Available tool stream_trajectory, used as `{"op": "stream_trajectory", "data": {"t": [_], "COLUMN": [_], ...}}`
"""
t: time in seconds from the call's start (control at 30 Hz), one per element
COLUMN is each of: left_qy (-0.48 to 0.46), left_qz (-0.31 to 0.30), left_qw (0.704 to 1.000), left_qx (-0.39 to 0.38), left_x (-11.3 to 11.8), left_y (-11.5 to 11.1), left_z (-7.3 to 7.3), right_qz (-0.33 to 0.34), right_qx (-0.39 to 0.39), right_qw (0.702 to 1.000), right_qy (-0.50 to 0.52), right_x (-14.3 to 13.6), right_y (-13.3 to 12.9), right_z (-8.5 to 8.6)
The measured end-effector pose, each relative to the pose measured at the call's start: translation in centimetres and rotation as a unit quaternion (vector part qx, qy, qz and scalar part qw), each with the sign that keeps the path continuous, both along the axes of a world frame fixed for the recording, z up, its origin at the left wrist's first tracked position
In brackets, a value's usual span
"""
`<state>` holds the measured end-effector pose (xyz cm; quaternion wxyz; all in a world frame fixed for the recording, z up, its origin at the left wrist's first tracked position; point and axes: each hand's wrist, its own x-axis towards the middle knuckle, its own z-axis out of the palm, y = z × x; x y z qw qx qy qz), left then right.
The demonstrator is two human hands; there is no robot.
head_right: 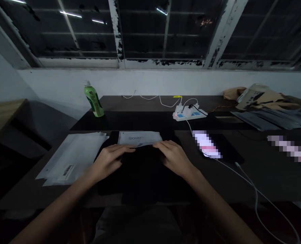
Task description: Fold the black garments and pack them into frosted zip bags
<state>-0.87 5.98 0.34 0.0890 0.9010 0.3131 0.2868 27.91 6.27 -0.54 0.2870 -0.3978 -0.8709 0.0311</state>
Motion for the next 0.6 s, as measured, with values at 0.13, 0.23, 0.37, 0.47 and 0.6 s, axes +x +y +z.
{"op": "stream_trajectory", "data": {"t": [0.13,0.23,0.37,0.47,0.6], "left_qy": [-0.059,-0.050,-0.026,-0.022,0.021], "left_qz": [0.006,0.020,0.031,0.033,0.050], "left_qw": [0.998,0.999,0.999,0.999,0.998], "left_qx": [0.017,0.001,0.018,0.014,0.027], "left_x": [0.4,0.8,1.0,0.9,0.4], "left_y": [-0.1,-0.2,-0.4,-0.2,-0.1], "left_z": [-0.3,-0.2,-0.1,-0.2,0.2], "right_qz": [-0.027,-0.033,-0.011,-0.019,-0.088], "right_qx": [-0.052,-0.078,-0.100,-0.111,-0.102], "right_qw": [0.998,0.996,0.995,0.994,0.986], "right_qy": [0.021,0.009,0.012,-0.016,-0.102], "right_x": [-0.7,-1.3,-1.9,-2.3,-2.6], "right_y": [0.2,0.7,1.5,1.8,1.8], "right_z": [0.2,0.0,-0.7,-1.2,-0.8]}}
